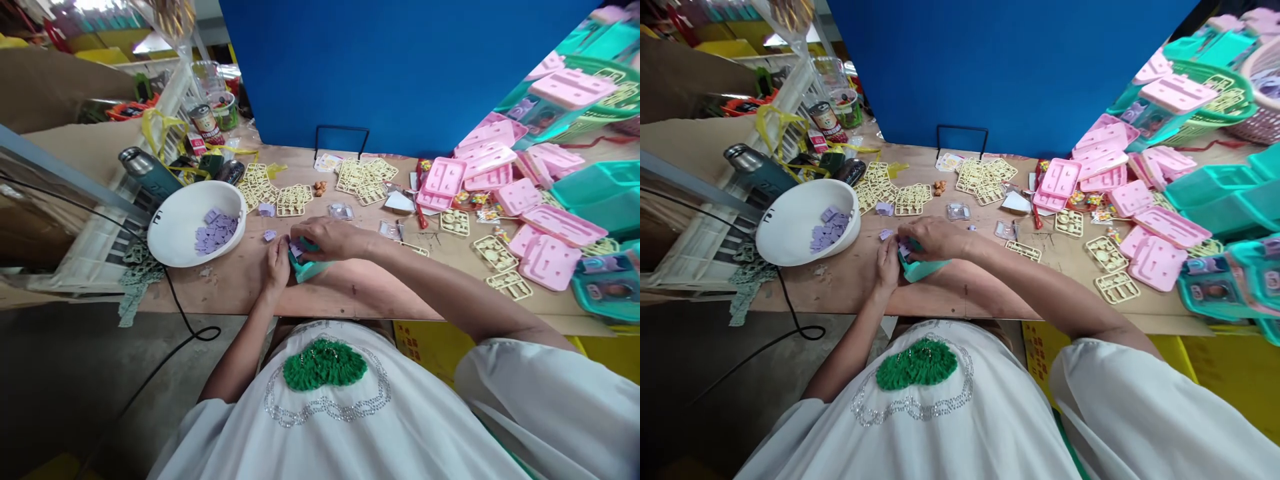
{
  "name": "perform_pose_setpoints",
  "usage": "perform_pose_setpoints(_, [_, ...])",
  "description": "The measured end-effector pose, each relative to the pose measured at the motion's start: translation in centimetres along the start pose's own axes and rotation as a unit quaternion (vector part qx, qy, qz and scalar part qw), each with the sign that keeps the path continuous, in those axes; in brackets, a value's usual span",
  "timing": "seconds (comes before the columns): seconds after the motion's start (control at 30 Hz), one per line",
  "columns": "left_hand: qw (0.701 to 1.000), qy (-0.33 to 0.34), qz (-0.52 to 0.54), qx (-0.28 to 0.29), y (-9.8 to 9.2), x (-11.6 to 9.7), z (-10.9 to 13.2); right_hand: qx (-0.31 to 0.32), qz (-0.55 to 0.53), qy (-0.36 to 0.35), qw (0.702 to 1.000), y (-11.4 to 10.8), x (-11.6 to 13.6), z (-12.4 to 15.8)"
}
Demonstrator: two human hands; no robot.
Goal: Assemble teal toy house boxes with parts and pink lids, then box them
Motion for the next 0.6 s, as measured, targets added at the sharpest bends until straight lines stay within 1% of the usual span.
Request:
perform_pose_setpoints(0.03, [1.000, -0.003, -0.004, -0.002, -0.1, 0.3, -0.1, 0.007, -0.017, -0.004, 1.000, 0.3, -0.3, -0.4])
perform_pose_setpoints(0.1, [1.000, -0.011, -0.014, -0.006, -0.4, 0.9, -0.1, -0.007, -0.056, -0.003, 0.998, 0.7, -0.8, -0.9])
perform_pose_setpoints(0.23, [0.999, -0.034, -0.024, -0.009, -0.9, 1.8, 0.0, -0.087, -0.145, 0.036, 0.985, 1.2, -1.9, -0.7])
perform_pose_setpoints(0.33, [0.999, -0.045, -0.023, -0.004, -0.9, 1.9, 0.1, -0.123, -0.216, 0.050, 0.967, 1.4, -2.2, -0.2])
perform_pose_setpoints(0.43, [0.999, -0.046, -0.018, 0.004, -0.8, 1.6, 0.2, -0.128, -0.254, 0.049, 0.957, 1.3, -2.2, -0.1])
perform_pose_setpoints(0.6, [0.999, -0.037, -0.011, 0.014, -0.7, 1.0, 0.5, -0.109, -0.261, 0.028, 0.959, 1.4, -1.8, -0.2])
Point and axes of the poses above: each hand's wrist, its own z-axis away from the middle knuckle, its own y-axis out of the palm, x = y × z, the point moved 10 cm from there along -z, towards the middle knuckle, and after that the axes turned 8 degrees about y, right-handed, at the moved point
